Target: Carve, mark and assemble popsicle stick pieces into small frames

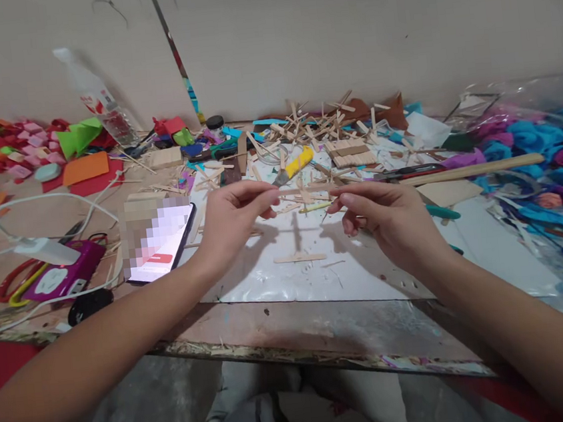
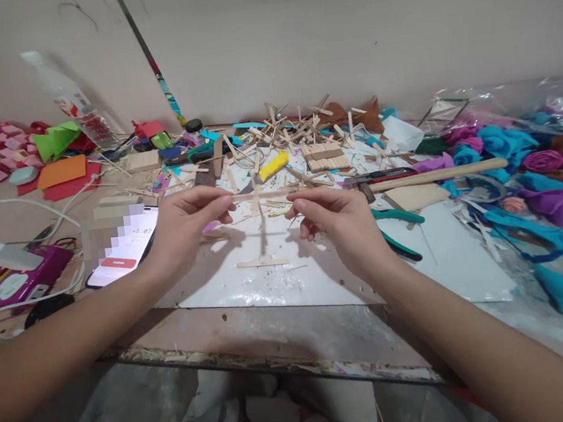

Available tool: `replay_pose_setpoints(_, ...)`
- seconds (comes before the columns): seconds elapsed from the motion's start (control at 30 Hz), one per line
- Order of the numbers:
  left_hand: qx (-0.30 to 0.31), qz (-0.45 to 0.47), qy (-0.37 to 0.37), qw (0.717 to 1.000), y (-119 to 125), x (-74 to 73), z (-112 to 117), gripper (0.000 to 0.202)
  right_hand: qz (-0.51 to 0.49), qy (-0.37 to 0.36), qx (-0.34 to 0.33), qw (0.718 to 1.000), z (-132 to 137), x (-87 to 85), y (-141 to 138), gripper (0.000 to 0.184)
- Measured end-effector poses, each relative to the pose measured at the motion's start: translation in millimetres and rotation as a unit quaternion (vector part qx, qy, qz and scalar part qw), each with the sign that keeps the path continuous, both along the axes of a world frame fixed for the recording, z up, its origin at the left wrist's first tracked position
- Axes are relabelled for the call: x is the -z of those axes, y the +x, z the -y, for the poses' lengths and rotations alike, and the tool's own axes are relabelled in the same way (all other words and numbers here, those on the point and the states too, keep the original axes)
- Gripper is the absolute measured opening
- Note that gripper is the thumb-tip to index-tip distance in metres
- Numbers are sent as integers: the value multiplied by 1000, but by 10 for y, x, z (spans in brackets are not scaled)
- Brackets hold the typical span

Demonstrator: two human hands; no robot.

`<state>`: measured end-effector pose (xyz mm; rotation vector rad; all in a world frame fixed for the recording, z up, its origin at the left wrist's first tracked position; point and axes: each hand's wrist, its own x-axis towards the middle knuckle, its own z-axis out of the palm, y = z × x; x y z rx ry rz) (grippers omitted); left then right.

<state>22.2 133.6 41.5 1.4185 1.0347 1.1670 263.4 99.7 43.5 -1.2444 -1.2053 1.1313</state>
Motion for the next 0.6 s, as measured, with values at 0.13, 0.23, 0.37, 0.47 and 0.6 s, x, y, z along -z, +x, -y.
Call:
replay_pose_setpoints(0.13,-86,88,27,992,-79,48,-156,19,-31,0,44,999,-28,12,19,14)
replay_pose_setpoints(0.23,-111,109,35,987,-135,64,-259,44,-30,3,59,998,-39,31,25,12)
replay_pose_setpoints(0.37,-154,65,40,985,-167,45,-288,60,-19,16,60,998,-36,48,26,14)
replay_pose_setpoints(0.47,-175,58,61,981,-174,38,-283,46,-4,29,55,998,-34,43,36,15)
replay_pose_setpoints(0.6,-198,63,106,972,-178,44,-286,37,121,48,29,991,-23,68,42,17)
